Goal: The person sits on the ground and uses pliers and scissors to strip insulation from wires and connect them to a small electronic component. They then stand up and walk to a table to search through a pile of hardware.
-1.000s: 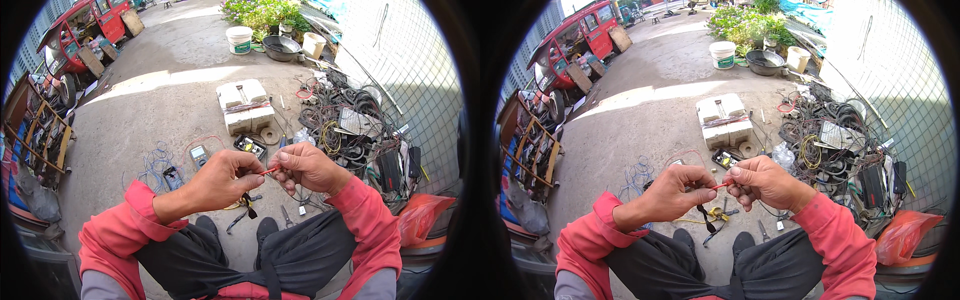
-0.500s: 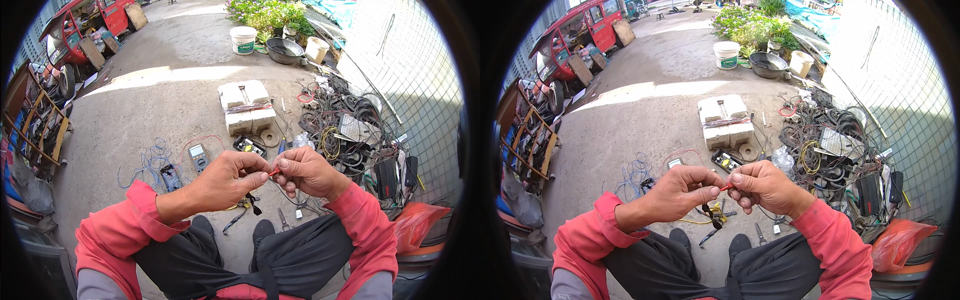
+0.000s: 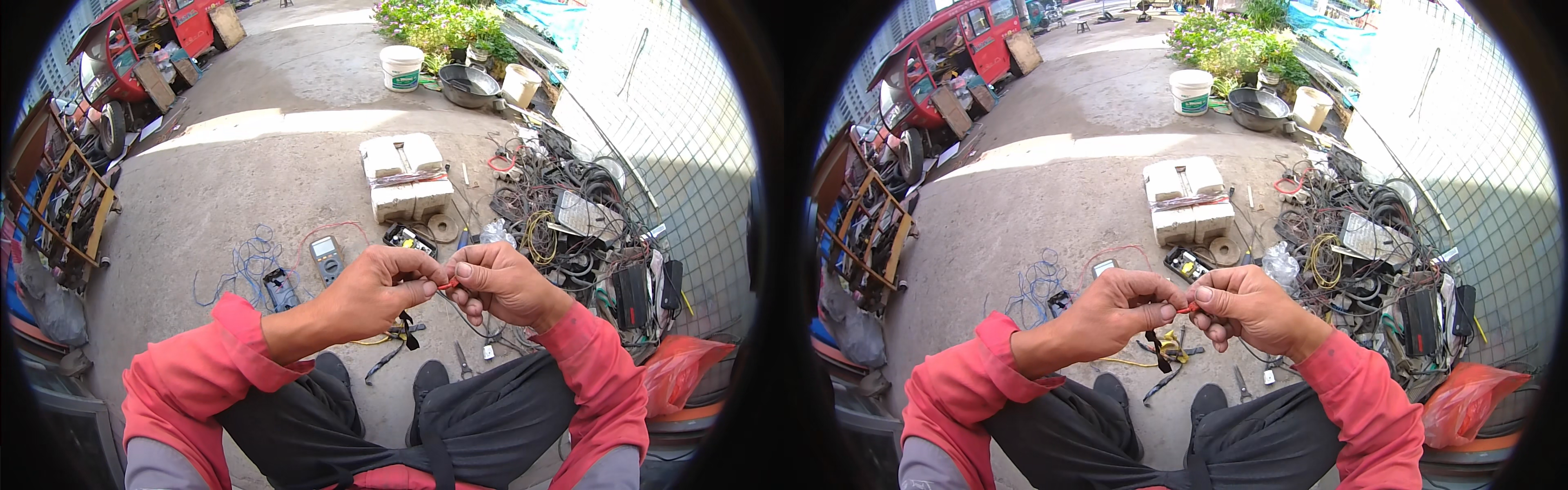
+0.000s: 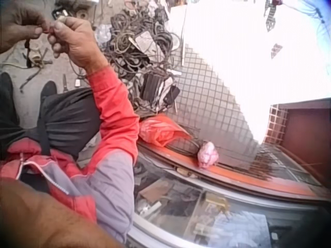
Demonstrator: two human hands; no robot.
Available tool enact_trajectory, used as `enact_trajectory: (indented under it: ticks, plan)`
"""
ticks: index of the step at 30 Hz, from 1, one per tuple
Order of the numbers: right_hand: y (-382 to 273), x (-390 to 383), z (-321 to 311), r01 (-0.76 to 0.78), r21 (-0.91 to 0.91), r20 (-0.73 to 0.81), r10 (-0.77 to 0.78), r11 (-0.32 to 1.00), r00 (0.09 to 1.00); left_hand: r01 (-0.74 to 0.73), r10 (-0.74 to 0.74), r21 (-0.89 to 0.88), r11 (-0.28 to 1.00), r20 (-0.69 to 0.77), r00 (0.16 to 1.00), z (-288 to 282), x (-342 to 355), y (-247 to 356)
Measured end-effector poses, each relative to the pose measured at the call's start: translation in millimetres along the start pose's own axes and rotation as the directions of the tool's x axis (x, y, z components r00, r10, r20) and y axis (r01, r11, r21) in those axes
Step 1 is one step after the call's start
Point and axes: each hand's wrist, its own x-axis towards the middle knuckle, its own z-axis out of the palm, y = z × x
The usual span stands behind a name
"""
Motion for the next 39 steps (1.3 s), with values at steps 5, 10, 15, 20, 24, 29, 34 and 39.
enact_trajectory:
  ticks: [5,10,15,20,24,29,34,39]
  plan:
    - [0,0,0,0.001,0.008,-0.006,-0.001,1.0,1.0,-0.001,0.002,-0.052,0.999,0.006,1.0,-1,1,-2]
    - [0,1,0,-0.002,0.017,-0.013,0.003,1.0,1.0,0.005,-0.005,-0.079,0.997,0.006,1.0,-3,3,-6]
    - [0,2,0,-0.012,0.02,-0.031,0.012,1.0,0.999,0.004,-0.003,-0.117,0.993,0.007,1.0,-4,5,-10]
    - [-1,1,0,0.002,0.028,-0.052,-0.001,1.0,0.999,-0.001,0.001,-0.086,0.996,0.005,1.0,-5,6,-9]
    - [-1,0,-2,0.014,0.038,-0.073,-0.011,0.999,0.997,-0.015,0.012,-0.089,0.996,-0.033,0.999,-2,7,-8]
    - [-1,0,-5,0.02,0.011,-0.076,-0.019,1.0,0.997,-0.008,0.009,-0.045,0.999,0.011,1.0,-6,8,-16]
    - [-5,1,0,0.04,0.015,-0.098,-0.038,0.999,0.995,-0.011,0.011,-0.05,0.999,0.001,1.0,-4,8,-14]
    - [-4,-1,-3,0.049,-0.019,-0.086,-0.05,0.999,0.995,0.0,0.0,-0.058,0.998,-0.001,1.0,1,7,-8]
